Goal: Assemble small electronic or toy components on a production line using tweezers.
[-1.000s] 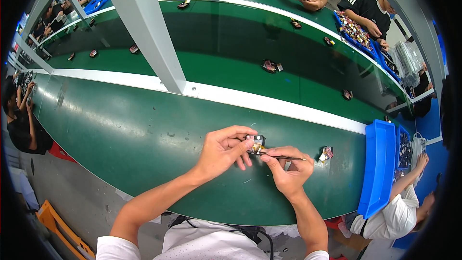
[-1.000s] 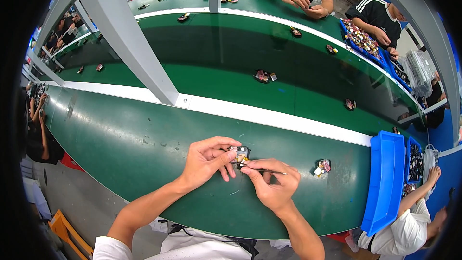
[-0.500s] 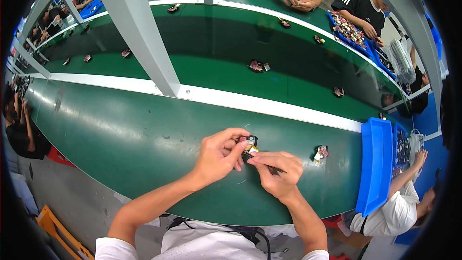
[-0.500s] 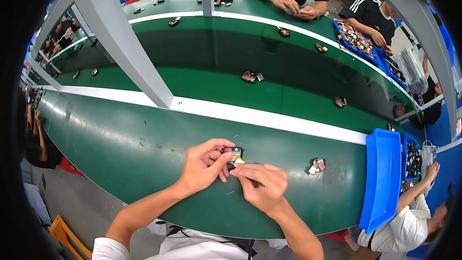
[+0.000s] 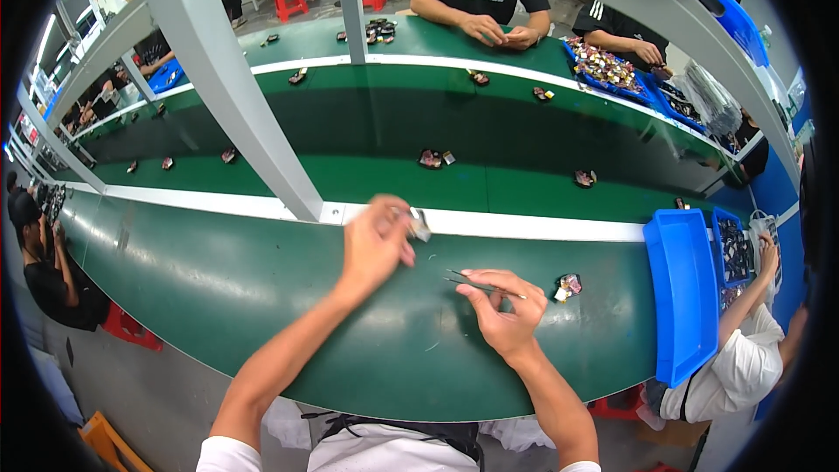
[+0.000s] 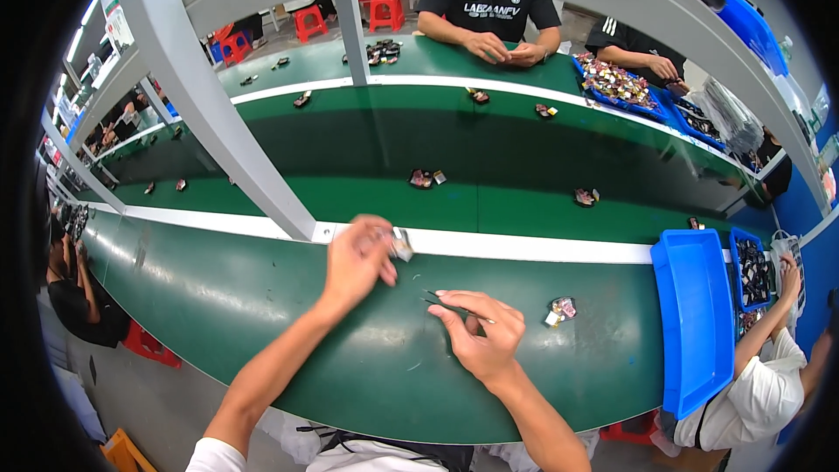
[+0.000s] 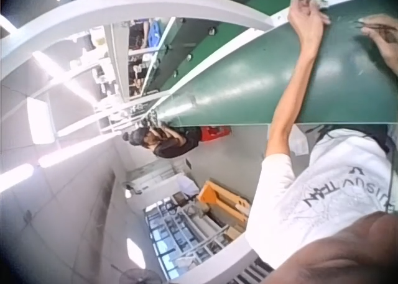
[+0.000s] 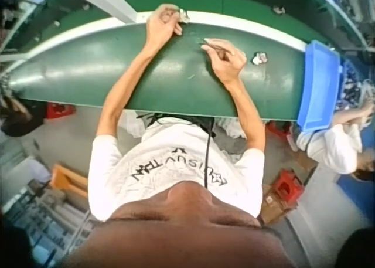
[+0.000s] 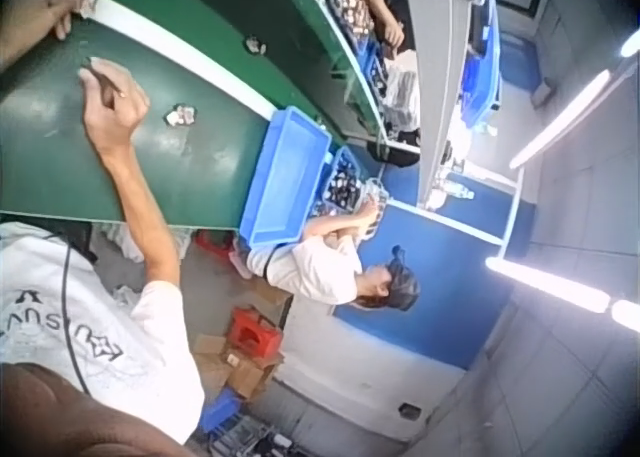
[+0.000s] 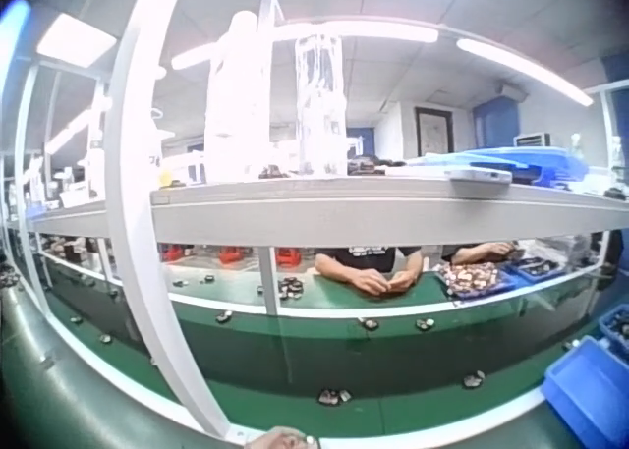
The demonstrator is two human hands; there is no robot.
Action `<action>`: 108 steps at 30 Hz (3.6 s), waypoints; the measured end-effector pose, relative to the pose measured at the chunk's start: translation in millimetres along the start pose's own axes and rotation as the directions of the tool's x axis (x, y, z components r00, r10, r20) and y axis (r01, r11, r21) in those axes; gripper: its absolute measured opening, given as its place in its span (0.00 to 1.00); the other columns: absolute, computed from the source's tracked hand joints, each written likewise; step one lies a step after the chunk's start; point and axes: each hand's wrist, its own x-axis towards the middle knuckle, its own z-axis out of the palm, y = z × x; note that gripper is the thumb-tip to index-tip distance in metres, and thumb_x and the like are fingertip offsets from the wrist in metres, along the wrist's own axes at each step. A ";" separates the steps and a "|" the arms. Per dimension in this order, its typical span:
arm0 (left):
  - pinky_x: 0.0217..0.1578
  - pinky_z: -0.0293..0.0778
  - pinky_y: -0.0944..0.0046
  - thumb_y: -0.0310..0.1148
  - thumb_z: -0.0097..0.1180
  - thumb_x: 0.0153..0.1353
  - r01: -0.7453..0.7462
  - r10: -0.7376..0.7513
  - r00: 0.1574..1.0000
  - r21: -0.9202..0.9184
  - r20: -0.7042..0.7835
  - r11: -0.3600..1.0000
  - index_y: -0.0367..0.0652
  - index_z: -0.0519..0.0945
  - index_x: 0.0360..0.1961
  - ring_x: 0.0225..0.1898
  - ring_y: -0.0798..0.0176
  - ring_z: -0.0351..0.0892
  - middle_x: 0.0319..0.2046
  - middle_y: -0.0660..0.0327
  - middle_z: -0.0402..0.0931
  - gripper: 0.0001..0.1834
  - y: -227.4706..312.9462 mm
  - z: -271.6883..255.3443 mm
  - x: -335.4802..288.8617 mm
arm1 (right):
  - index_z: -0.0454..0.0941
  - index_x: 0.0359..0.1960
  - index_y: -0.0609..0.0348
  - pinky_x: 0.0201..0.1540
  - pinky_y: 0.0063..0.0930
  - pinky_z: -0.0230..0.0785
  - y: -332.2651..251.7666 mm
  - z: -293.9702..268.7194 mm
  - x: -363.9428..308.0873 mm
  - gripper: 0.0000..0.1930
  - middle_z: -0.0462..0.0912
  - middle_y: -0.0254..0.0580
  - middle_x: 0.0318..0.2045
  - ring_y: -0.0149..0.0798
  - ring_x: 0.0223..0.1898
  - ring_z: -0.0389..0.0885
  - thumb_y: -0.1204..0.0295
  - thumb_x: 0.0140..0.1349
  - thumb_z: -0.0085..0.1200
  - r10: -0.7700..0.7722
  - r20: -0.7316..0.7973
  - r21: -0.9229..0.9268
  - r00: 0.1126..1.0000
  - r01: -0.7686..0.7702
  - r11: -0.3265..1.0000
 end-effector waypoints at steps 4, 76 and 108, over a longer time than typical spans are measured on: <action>0.17 0.79 0.67 0.22 0.53 0.67 -0.085 0.147 0.950 0.226 -0.275 0.970 0.29 0.76 0.45 0.18 0.64 0.82 0.32 0.52 0.79 0.08 -11.7 -41.3 86.7 | 0.84 0.33 0.60 0.16 0.19 0.57 4.6 1.0 3.0 0.11 0.90 0.41 0.34 0.23 0.11 0.65 0.78 0.49 0.74 -0.026 -0.045 0.002 0.999 0.026 1.000; 0.19 0.79 0.73 0.18 0.62 0.63 -0.304 0.283 0.946 0.128 0.161 0.944 0.31 0.83 0.46 0.23 0.69 0.84 0.35 0.57 0.80 0.11 -10.6 0.7 -69.7 | 0.84 0.34 0.66 0.20 0.14 0.51 -3.7 8.2 -10.8 0.05 0.81 0.28 0.21 0.15 0.18 0.66 0.80 0.58 0.69 0.555 0.152 0.273 0.818 -0.574 0.772; 0.15 0.75 0.71 0.27 0.56 0.71 0.257 -0.124 0.930 -0.371 0.346 0.892 0.27 0.78 0.53 0.23 0.66 0.83 0.37 0.50 0.83 0.15 -13.6 -0.7 -66.3 | 0.85 0.32 0.64 0.19 0.14 0.50 -6.8 7.8 -15.9 0.05 0.85 0.34 0.24 0.14 0.17 0.64 0.82 0.56 0.70 0.442 0.091 0.296 0.892 -0.448 0.844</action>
